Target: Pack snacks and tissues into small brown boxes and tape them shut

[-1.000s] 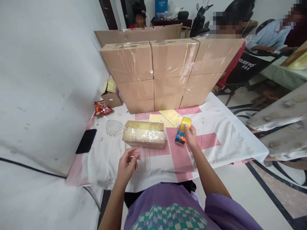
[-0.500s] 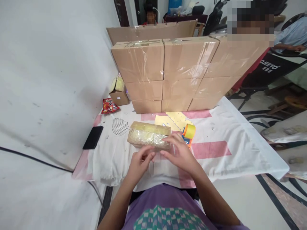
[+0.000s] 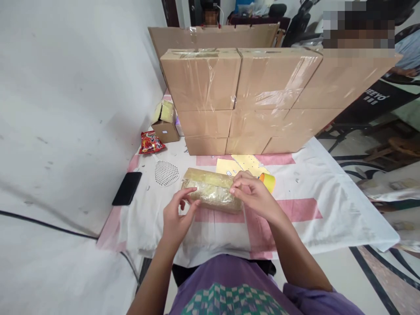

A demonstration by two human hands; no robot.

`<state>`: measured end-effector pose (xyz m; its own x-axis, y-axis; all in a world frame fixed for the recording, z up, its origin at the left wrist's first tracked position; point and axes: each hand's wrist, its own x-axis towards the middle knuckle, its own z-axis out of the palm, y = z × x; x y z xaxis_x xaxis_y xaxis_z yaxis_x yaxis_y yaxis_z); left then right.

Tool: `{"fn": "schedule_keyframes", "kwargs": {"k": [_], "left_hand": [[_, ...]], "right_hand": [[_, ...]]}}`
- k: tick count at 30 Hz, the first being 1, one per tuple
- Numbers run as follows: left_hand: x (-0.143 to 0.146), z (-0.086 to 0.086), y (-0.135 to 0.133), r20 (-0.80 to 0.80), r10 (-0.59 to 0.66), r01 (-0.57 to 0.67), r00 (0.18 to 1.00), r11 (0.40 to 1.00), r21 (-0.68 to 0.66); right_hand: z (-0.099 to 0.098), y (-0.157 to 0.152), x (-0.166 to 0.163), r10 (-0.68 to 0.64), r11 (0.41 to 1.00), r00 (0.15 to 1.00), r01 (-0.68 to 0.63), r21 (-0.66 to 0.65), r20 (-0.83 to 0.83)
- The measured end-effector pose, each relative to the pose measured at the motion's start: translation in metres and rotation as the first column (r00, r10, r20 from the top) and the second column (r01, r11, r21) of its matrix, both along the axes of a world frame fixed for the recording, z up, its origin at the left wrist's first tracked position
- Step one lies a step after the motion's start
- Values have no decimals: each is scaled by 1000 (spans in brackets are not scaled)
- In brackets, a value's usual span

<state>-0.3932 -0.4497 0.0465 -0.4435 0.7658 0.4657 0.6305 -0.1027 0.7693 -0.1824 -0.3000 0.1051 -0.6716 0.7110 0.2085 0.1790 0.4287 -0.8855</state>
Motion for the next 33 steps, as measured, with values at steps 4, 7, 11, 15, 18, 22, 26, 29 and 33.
{"fn": "schedule_keyframes", "kwargs": {"k": [4, 7, 11, 15, 18, 22, 26, 29, 33], "left_hand": [[19, -10, 21, -368, -178, 219, 913, 973, 71], [23, -23, 30, -494, -280, 291, 823, 955, -57], [20, -28, 33, -473, -329, 315, 817, 943, -111], [20, -24, 31, -437, -324, 325, 839, 943, -75], [20, -23, 27, -427, -330, 332, 842, 940, -73], [20, -27, 26, -430, -333, 331, 839, 940, -81], [20, -30, 30, -430, -331, 328, 840, 941, -83], [20, -31, 30, -430, -322, 320, 844, 944, -78], [21, -32, 27, -433, -311, 298, 846, 949, -100]], "right_hand": [[-25, 22, -21, -71, 996, 981, 61, 60, 181], [-39, 29, -29, -123, 987, 915, 71, 147, 385], [-51, 43, -33, -231, 945, 849, 78, 319, 476], [-59, 105, -2, -552, 803, 735, 339, 491, 395], [-66, 168, 46, -562, 820, 717, 419, 389, 412], [-90, 214, 89, -395, 919, 776, 333, 214, 491], [-122, 221, 92, -318, 948, 814, 281, 151, 485], [-138, 221, 87, -296, 955, 839, 265, 131, 458], [-148, 219, 87, -283, 959, 872, 263, 105, 398]]}}
